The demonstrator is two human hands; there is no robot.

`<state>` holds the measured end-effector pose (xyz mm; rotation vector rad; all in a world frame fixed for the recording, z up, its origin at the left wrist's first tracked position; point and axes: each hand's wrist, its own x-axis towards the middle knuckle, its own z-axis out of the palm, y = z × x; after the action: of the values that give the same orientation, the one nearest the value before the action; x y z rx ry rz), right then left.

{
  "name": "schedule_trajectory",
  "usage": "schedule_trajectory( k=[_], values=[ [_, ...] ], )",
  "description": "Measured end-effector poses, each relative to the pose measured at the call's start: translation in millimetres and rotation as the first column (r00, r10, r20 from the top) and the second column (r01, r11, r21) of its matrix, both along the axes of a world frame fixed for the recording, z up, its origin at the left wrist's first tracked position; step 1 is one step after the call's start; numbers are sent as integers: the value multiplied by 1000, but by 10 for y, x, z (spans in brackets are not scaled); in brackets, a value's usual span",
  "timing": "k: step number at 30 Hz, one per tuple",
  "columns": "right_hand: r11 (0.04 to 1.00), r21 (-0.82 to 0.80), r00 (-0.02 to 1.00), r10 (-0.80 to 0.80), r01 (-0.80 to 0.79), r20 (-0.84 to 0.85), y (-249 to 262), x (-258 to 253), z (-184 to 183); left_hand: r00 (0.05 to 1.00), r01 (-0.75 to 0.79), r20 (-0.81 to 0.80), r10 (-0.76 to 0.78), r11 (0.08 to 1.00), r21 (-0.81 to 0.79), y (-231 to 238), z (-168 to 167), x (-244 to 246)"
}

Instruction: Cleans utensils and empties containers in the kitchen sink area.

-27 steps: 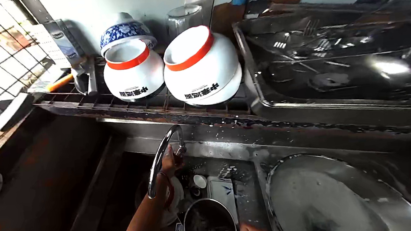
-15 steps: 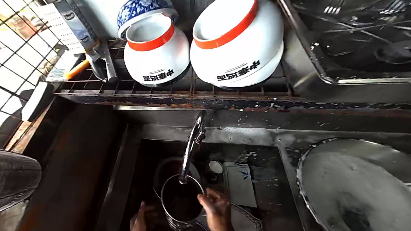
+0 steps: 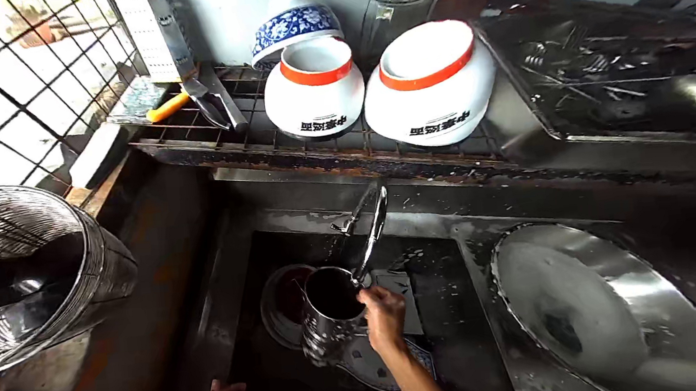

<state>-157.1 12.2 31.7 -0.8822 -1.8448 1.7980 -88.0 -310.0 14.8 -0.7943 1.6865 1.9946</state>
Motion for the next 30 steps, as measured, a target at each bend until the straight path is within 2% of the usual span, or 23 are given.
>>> schedule_trajectory(
  k=[3,5,8,10,14,16,19,24,28,30],
  values=[
    [997,58,999,48,-47,-24,-199,58,19,999,5,35,-6,1000,20,-104,-43,-5],
    [995,75,998,68,-69,6,-148,197,75,999,5,38,-7,999,45,-165,-36,-6],
    [1000,15,998,-22,21,57,84,257,83,1000,-3,18,2,997,79,-252,-50,14],
    [997,10,994,-74,73,75,29,197,59,999,-1,33,-2,996,85,-280,-82,32],
    [993,119,998,7,-13,56,-259,264,71,995,49,81,-56,996,78,-255,-58,0],
    [993,113,998,9,-16,58,-155,380,144,996,69,49,-73,994,84,-274,-24,-20],
    [993,105,994,-67,58,90,25,334,172,998,48,33,-50,996,80,-337,-34,-23],
    [972,228,996,-68,55,53,-197,376,126,991,85,96,-91,994,66,-306,-43,-34],
    [960,241,988,-153,142,29,109,413,211,995,87,33,-89,993,74,-362,-5,-39],
    [938,320,990,-140,132,2,44,360,216,997,63,42,-66,995,76,-403,-52,6]
  ],
)
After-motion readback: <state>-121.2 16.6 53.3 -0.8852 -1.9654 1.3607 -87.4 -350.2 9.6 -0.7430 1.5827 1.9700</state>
